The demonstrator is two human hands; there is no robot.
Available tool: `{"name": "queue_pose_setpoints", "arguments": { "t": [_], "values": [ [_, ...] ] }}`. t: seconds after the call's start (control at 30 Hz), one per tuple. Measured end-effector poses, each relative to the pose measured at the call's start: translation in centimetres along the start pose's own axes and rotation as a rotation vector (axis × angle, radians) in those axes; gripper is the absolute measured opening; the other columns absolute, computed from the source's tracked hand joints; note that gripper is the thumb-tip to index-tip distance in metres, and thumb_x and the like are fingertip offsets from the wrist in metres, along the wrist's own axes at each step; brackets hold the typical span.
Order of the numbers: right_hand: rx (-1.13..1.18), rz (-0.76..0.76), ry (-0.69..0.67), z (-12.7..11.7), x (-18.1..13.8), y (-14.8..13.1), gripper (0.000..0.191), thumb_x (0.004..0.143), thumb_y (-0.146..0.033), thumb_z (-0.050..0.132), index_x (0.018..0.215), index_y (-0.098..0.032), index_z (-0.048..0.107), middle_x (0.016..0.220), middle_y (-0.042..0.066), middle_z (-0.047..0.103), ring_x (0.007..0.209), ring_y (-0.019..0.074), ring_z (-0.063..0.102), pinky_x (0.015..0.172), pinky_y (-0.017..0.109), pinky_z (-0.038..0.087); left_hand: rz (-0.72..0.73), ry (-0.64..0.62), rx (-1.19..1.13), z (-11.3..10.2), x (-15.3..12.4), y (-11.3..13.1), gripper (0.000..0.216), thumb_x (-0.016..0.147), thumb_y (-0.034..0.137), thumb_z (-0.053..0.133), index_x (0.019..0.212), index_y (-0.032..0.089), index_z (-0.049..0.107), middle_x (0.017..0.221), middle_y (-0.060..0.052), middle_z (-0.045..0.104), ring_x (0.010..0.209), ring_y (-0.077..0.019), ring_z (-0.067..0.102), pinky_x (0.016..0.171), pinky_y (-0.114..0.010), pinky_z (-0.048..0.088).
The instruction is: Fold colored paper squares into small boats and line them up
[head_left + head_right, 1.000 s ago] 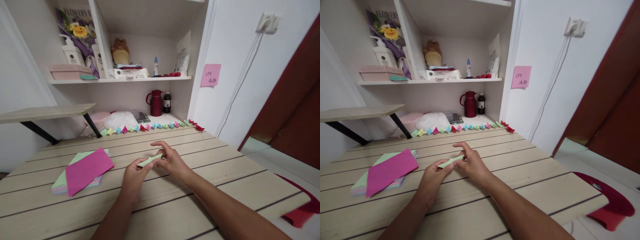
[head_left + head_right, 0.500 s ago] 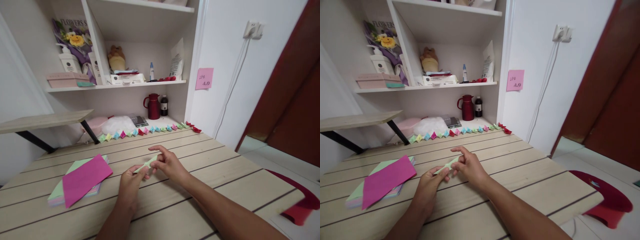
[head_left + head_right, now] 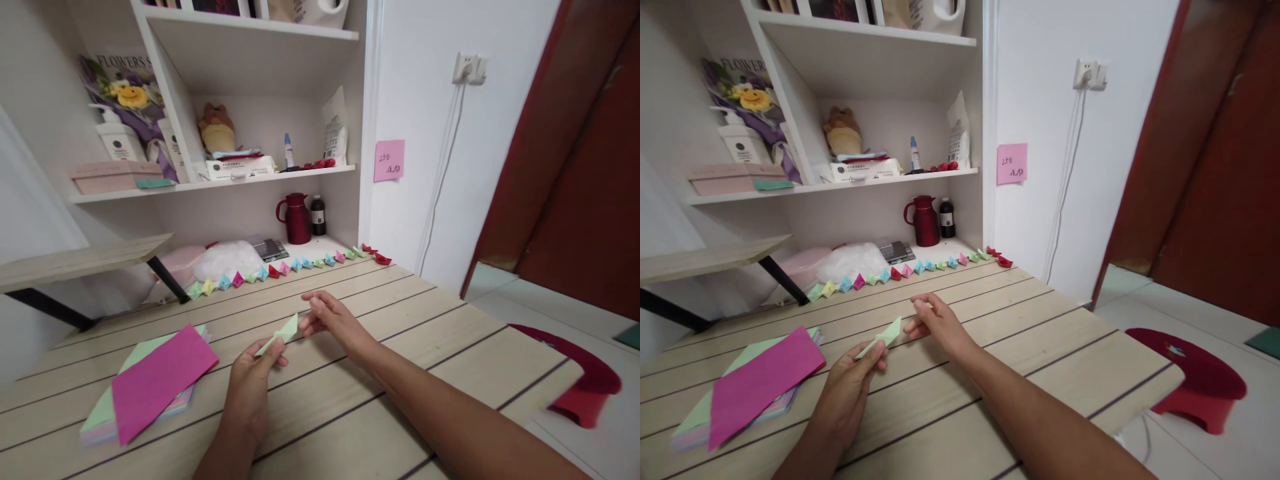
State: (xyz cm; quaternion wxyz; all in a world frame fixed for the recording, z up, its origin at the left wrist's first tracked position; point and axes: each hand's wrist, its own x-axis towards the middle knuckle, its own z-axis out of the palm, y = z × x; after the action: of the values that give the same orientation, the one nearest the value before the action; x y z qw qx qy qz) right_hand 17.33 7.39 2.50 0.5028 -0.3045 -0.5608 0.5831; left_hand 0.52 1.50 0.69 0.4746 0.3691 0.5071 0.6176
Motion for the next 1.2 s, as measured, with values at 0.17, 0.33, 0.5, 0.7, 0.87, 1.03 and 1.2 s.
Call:
{"name": "queue_pose_setpoints", "arguments": {
  "t": [0.17,0.33,0.5,0.7,0.87,1.03,1.2],
  "values": [
    [-0.026,0.021,-0.133,1.9,-0.4,1.5,0.043,0.055,-0.034,0.086,0.08,-0.017,0.056,0.066,-0.004,0.059,0.06,0.01,0.053,0.059,0.022,0.039,0.022,-0.059,-0.015,0.1,0.0,-0.2,0.03,0.062,0.04,0.082,0.072,0.014,0.07,0.061,0.0,0.062,0.067,-0.0144,0.056,0.078,-0.029,0.044],
    [-0.056,0.006,-0.108,2.1,-0.5,2.3,0.037,0.057,-0.036,0.084,0.065,-0.015,0.055,0.059,-0.005,0.053,0.054,0.0078,0.044,0.053,0.021,0.031,0.027,-0.066,0.025,0.2,0.0,-0.6,0.032,0.065,0.039,0.08,0.081,0.014,0.071,0.065,-0.002,0.065,0.07,-0.0152,0.057,0.077,-0.029,0.044],
    [-0.003,0.001,-0.164,2.1,-0.6,2.3,0.037,0.057,-0.034,0.085,0.074,-0.015,0.058,0.061,-0.004,0.059,0.056,0.0097,0.052,0.055,0.022,0.038,0.047,-0.094,0.019,0.2,0.1,-0.7,0.031,0.067,0.039,0.079,0.082,0.014,0.069,0.066,-0.002,0.066,0.071,-0.0162,0.058,0.076,-0.03,0.044],
    [0.038,0.002,-0.157,2.3,-0.5,1.8,0.036,0.062,-0.043,0.08,0.067,-0.015,0.058,0.059,-0.001,0.063,0.05,0.0106,0.057,0.051,0.022,0.044,0.054,-0.123,0.055,0.3,-0.3,-0.5,0.03,0.07,0.041,0.076,0.08,0.013,0.069,0.066,-0.002,0.065,0.069,-0.0155,0.057,0.075,-0.029,0.042],
    [0.002,0.044,-0.136,2.2,-0.6,1.4,0.039,0.066,-0.047,0.077,0.064,-0.015,0.055,0.057,0.0,0.064,0.042,0.0116,0.058,0.042,0.022,0.042,0.066,-0.14,0.063,0.4,-0.3,-0.5,0.029,0.07,0.041,0.076,0.078,0.014,0.068,0.065,-0.001,0.064,0.069,-0.0157,0.056,0.073,-0.028,0.041],
    [0.087,0.047,-0.189,2.5,-0.7,1.1,0.043,0.074,-0.055,0.068,0.067,-0.016,0.052,0.056,0.001,0.066,0.044,0.0142,0.061,0.044,0.024,0.046,0.027,-0.135,-0.014,0.5,-0.2,-0.4,0.028,0.068,0.04,0.078,0.068,0.015,0.065,0.058,0.001,0.057,0.063,-0.014,0.051,0.069,-0.028,0.041],
    [0.14,0.098,-0.197,2.1,-0.2,1.1,0.048,0.079,-0.061,0.057,0.065,-0.015,0.053,0.048,0.003,0.064,0.035,0.0143,0.056,0.04,0.024,0.042,0.012,-0.154,-0.043,0.7,-0.6,-0.1,0.029,0.065,0.04,0.08,0.065,0.014,0.065,0.061,0.0,0.058,0.065,-0.0137,0.05,0.068,-0.027,0.04]
  ]
}}
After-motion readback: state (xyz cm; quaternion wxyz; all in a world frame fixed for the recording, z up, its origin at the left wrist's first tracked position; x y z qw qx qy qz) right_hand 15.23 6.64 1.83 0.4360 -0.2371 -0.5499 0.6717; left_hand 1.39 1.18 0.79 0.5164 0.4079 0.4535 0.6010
